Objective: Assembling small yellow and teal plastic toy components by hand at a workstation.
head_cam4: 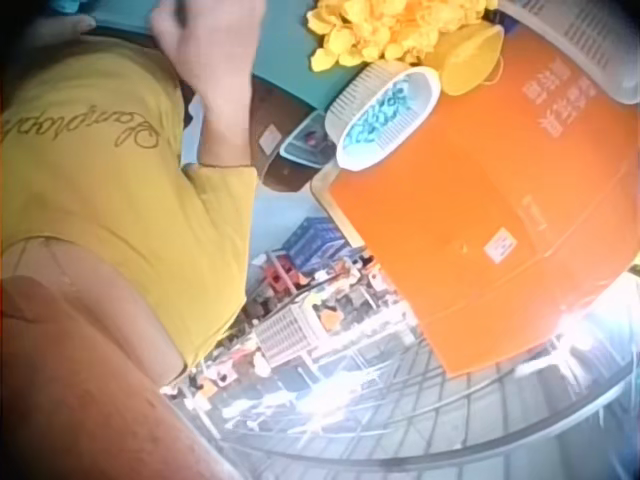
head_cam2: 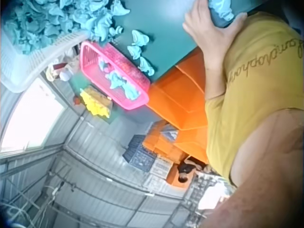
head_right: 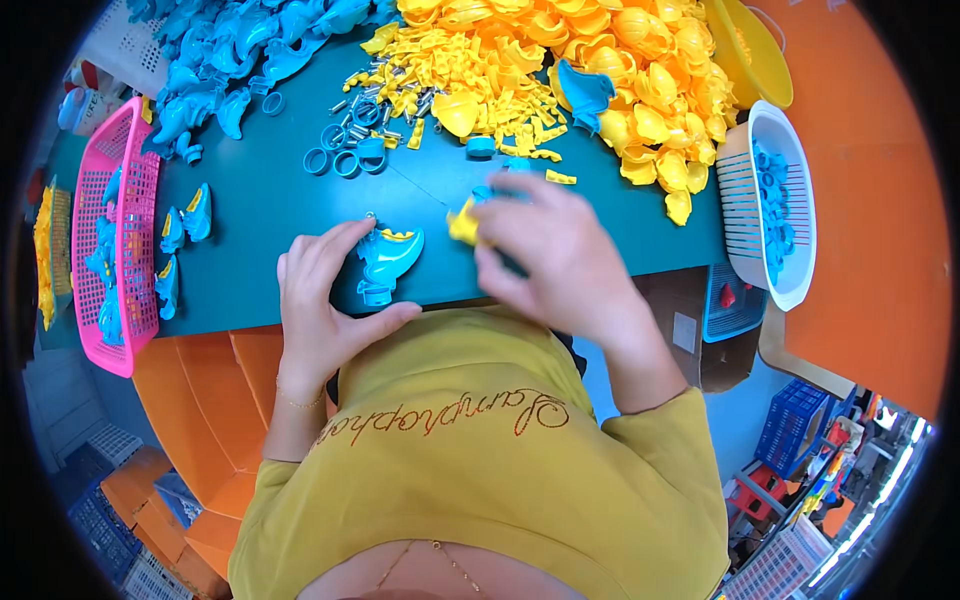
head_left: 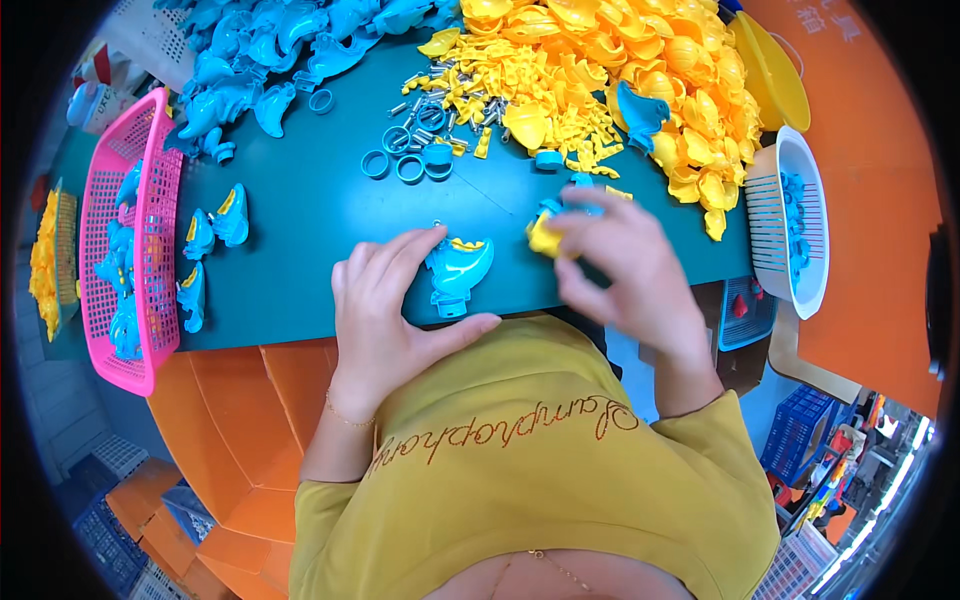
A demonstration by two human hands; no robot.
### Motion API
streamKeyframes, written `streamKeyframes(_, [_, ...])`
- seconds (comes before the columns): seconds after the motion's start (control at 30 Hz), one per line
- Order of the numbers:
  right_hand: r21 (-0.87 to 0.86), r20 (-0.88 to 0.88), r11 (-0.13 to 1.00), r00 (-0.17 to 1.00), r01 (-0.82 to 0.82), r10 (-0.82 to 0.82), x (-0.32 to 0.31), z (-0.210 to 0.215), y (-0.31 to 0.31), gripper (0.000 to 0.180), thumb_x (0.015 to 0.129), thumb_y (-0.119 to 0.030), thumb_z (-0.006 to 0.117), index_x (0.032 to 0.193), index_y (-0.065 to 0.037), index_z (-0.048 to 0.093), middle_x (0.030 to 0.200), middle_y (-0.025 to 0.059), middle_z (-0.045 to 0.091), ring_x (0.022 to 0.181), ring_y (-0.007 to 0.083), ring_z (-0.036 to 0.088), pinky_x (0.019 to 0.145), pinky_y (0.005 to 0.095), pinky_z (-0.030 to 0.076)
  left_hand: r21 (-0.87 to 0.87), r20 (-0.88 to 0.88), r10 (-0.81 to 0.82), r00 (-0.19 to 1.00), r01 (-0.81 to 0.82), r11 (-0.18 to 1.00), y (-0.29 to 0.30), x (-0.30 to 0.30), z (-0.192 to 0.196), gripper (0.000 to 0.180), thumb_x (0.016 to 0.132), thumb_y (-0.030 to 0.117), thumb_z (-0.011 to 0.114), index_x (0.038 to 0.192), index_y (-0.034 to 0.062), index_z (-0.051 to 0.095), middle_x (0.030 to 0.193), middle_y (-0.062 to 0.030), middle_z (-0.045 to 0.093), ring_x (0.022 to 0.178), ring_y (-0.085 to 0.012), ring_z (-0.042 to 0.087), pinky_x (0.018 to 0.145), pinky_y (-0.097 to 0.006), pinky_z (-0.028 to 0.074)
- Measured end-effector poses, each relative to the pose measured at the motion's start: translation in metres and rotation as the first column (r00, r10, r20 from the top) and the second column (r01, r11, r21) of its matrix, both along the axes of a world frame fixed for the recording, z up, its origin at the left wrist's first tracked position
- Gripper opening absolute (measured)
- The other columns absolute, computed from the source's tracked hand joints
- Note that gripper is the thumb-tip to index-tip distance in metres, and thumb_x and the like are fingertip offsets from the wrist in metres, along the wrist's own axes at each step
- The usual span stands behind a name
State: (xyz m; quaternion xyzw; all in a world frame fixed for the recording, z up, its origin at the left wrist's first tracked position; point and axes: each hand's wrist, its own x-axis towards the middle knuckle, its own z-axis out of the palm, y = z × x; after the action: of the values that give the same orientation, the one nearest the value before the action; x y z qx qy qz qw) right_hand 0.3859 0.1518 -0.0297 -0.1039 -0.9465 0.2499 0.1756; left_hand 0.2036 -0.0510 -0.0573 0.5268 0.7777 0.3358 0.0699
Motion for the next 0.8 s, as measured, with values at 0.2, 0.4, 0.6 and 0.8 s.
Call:
streamKeyframes(0.2, [-0.028, 0.121, 0.997, 0.990, -0.076, 0.079, 0.008, -0.014, -0.020, 0.027, 0.080, -0.002, 0.077, 0.106, -0.009, 0.075, 0.119, 0.0022, 0.075, 0.108, 0.0287, 0.066, 0.084, 0.0379, 0.054, -0.017, 0.014, -0.022, 1.000, 0.022, 1.000, -0.003, 0.000, -0.003, 0.086, 0.060, 0.046, 0.098, 0.132, 0.0111, 0.069, 0.123, -0.0044, 0.072, 0.105, -0.0231, 0.061, 0.094, -0.036, 0.041])
streamKeyframes(0.4, [-0.219, 0.039, 0.971, 0.994, -0.093, 0.104, 0.007, -0.035, -0.009, 0.034, 0.082, -0.003, 0.081, 0.115, -0.011, 0.077, 0.116, 0.0028, 0.075, 0.096, 0.0273, 0.061, 0.087, 0.0361, 0.051, -0.016, 0.019, -0.061, 0.998, 0.062, 0.998, -0.005, 0.000, -0.001, 0.089, 0.057, 0.050, 0.098, 0.133, 0.0133, 0.069, 0.122, -0.0037, 0.072, 0.105, -0.0237, 0.061, 0.095, -0.038, 0.041])
streamKeyframes(0.6, [-0.464, -0.093, 0.886, 0.995, -0.014, -0.033, 0.003, -0.039, -0.026, 0.022, 0.091, -0.002, 0.077, 0.113, -0.003, 0.075, 0.107, 0.0055, 0.074, 0.089, 0.0167, 0.061, 0.079, 0.0290, 0.048, 0.053, 0.024, -0.043, 0.999, 0.042, 0.998, -0.003, 0.005, -0.010, 0.088, 0.055, 0.047, 0.100, 0.129, 0.0134, 0.068, 0.118, -0.0020, 0.071, 0.101, -0.0234, 0.062, 0.091, -0.038, 0.043])
streamKeyframes(0.8, [-0.842, 0.018, 0.535, 0.995, 0.070, -0.101, -0.017, -0.029, -0.049, 0.029, 0.098, -0.009, 0.076, 0.124, 0.004, 0.071, 0.100, 0.0046, 0.077, 0.078, 0.0004, 0.060, 0.064, 0.0164, 0.046, 0.148, -0.020, 0.016, 1.000, -0.012, 0.989, 0.008, 0.020, -0.023, 0.078, 0.062, 0.050, 0.097, 0.124, 0.0142, 0.067, 0.112, 0.0014, 0.070, 0.087, -0.0221, 0.060, 0.078, -0.038, 0.042])
